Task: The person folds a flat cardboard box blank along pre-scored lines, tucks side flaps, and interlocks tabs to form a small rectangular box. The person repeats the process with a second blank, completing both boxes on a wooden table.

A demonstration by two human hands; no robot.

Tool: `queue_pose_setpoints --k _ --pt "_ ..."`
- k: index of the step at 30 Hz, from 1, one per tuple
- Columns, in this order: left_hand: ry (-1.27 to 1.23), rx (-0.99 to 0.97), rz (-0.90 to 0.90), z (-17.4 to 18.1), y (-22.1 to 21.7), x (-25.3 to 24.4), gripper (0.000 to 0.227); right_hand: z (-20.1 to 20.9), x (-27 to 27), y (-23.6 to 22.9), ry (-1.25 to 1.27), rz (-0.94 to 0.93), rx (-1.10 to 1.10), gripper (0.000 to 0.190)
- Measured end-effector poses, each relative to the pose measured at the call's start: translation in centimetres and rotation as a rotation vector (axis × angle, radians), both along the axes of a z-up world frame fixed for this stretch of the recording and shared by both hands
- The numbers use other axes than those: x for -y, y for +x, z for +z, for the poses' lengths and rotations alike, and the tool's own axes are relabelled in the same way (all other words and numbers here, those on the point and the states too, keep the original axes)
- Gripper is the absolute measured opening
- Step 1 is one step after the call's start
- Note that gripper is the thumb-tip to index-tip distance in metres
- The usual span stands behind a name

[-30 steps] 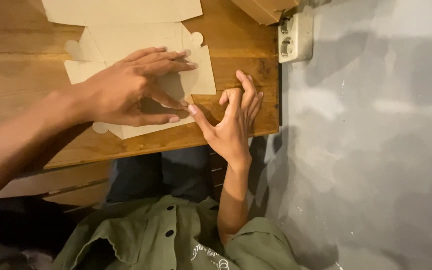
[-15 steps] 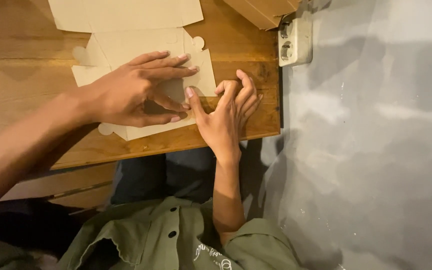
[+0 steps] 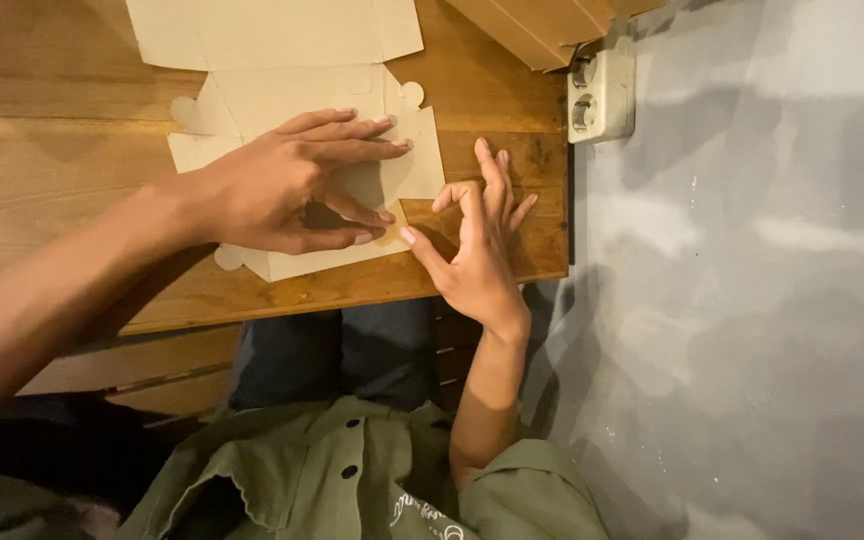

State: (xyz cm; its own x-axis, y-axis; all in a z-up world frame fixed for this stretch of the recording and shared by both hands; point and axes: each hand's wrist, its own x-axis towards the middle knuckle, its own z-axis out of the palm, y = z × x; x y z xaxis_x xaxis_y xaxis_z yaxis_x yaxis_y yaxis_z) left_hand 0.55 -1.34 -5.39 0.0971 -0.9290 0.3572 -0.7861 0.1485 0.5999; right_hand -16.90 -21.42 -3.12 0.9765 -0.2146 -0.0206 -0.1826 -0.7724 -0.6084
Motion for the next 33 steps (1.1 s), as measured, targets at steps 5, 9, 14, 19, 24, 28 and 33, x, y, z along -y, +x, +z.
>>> queue_pose_setpoints --k 5,9,14,19,24,28,33 --pt "0.0 -0.012 0.007 0.2 -0.2 -0.1 0.024 0.2 0.6 -0.3 0.049 0.048 -0.015 0.028" --pt "0.012 -0.008 0.002 0.4 -0.1 0.0 0.024 0.3 0.5 -0.3 0.049 0.031 -0.005 0.029" --pt "0.001 -0.011 0.004 0.3 -0.1 0.0 0.023 -0.3 -0.2 0.0 0.017 -0.029 0.044 0.029" --pt "-0.001 -0.018 -0.008 0.2 -0.1 -0.1 0.022 -0.8 -1.0 0.4 -0.038 -0.084 0.079 0.029" --pt "0.0 0.001 0.009 -0.1 -0.1 0.0 0.02 -0.8 -1.6 0.9 -0.095 -0.175 0.095 0.035" --pt "0.001 0.005 0.011 -0.1 -0.1 0.0 0.022 -0.8 -2.1 1.2 -0.129 -0.216 0.087 0.037" --pt "0.003 -0.014 0.006 0.1 -0.1 0.0 0.022 -1.3 -2.5 1.1 -0.15 -0.281 0.198 0.037"
